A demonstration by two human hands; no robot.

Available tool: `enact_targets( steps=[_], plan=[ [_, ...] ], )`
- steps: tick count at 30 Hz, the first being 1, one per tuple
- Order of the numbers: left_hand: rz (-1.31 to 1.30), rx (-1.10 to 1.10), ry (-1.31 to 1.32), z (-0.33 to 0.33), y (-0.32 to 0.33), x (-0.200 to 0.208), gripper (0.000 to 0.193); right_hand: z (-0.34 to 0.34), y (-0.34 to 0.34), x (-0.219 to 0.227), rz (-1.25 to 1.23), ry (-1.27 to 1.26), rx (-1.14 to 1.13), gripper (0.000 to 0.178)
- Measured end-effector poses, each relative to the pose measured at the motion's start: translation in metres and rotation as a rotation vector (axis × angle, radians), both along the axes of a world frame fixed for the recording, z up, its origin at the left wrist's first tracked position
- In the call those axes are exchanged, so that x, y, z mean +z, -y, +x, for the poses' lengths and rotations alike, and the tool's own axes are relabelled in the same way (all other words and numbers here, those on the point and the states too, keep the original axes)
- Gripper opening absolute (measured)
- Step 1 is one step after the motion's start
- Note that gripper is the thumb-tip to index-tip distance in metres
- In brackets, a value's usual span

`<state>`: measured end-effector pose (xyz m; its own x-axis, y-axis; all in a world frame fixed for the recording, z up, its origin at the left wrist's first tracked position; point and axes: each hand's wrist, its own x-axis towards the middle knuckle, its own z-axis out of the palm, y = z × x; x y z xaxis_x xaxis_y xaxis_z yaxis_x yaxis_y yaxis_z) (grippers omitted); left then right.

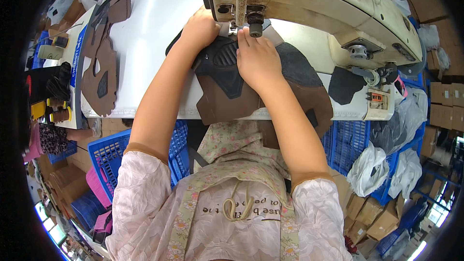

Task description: The recorder uses an industrial sewing machine to stitch together components of a shoe upper.

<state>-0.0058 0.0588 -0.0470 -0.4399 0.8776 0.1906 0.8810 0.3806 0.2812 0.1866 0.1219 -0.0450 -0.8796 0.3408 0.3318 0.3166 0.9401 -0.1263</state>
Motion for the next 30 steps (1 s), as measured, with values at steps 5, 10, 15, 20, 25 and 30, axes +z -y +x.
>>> enact_targets(
  steps=[5,10,15,20,25,30],
  plan=[
    [0.033,-0.026,-0.026,-0.007,-0.002,-0.01,0.045,-0.001,0.0,0.002,-0.023,0.052,-0.008,0.045],
    [0.051,-0.034,-0.027,-0.006,-0.005,-0.01,0.049,-0.001,-0.004,-0.001,0.04,-0.047,0.023,0.044],
    [0.191,-0.047,0.047,-0.009,0.01,-0.005,0.042,-0.003,-0.007,0.011,-0.147,0.0,0.046,0.043],
    [0.395,0.254,0.193,0.035,0.08,0.027,0.04,0.0,-0.051,0.04,-0.413,-0.024,0.033,0.02],
    [0.076,0.439,0.453,0.072,0.107,0.052,0.044,0.002,-0.077,0.032,-0.343,0.154,0.041,0.016],
    [0.256,0.376,0.381,0.044,0.109,0.028,0.042,0.005,-0.068,0.023,-0.225,0.14,0.09,0.039]
  ],
)
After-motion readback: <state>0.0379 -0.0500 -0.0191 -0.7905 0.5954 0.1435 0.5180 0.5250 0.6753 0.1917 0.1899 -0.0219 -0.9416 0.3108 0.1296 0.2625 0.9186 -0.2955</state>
